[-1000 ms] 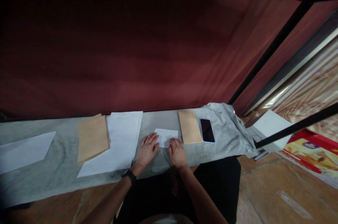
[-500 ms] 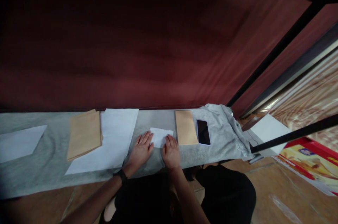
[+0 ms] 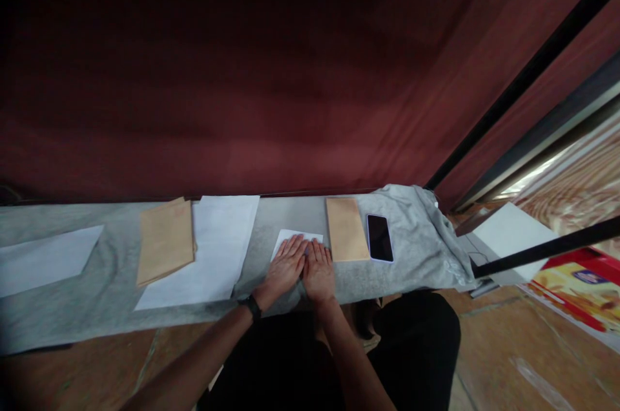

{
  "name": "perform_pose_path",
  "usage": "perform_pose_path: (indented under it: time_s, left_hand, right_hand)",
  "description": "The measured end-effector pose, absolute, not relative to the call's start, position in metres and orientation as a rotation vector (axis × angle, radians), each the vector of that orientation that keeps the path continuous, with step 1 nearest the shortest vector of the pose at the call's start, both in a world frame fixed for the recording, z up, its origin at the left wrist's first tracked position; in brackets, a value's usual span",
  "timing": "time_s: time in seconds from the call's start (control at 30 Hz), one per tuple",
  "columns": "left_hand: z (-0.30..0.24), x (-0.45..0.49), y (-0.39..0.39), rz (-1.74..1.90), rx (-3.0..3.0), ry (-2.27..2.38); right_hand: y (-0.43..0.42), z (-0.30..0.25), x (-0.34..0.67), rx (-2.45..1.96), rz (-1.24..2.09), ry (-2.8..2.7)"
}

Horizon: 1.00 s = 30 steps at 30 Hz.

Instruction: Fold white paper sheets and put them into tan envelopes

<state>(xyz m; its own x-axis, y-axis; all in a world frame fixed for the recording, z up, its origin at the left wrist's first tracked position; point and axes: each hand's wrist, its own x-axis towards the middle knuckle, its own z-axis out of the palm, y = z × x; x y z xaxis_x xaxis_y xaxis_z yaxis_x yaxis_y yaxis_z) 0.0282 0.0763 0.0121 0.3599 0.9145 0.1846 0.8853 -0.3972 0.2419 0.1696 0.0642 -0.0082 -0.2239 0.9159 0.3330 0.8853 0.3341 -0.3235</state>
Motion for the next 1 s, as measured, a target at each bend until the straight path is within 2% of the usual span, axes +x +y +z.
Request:
perform_pose_path:
  time_s: [0.33,0.67,0.9,1.0]
  left_hand:
    - [0.006,0.016,0.075,0.472,2.181,2.091]
    - [0.009,-0.002,0.090,0.736,1.826,2.108]
    - [0.005,-0.019,0.074,0.905,1.905,2.108]
    - [0.007,-0.009,0.068,0.820,2.106,2.045]
  right_hand:
    - [0.080,-0.006,0.150,-1.783,0.098,-1.936]
    - [0.088,-0.011,0.129,-1.784,0.059,-1.847]
    - [0.077,-0.006,0.121,-1.650,0.003,-2.058]
    - [0.066,-0.006,0.120,-1.571,0.004,-2.215]
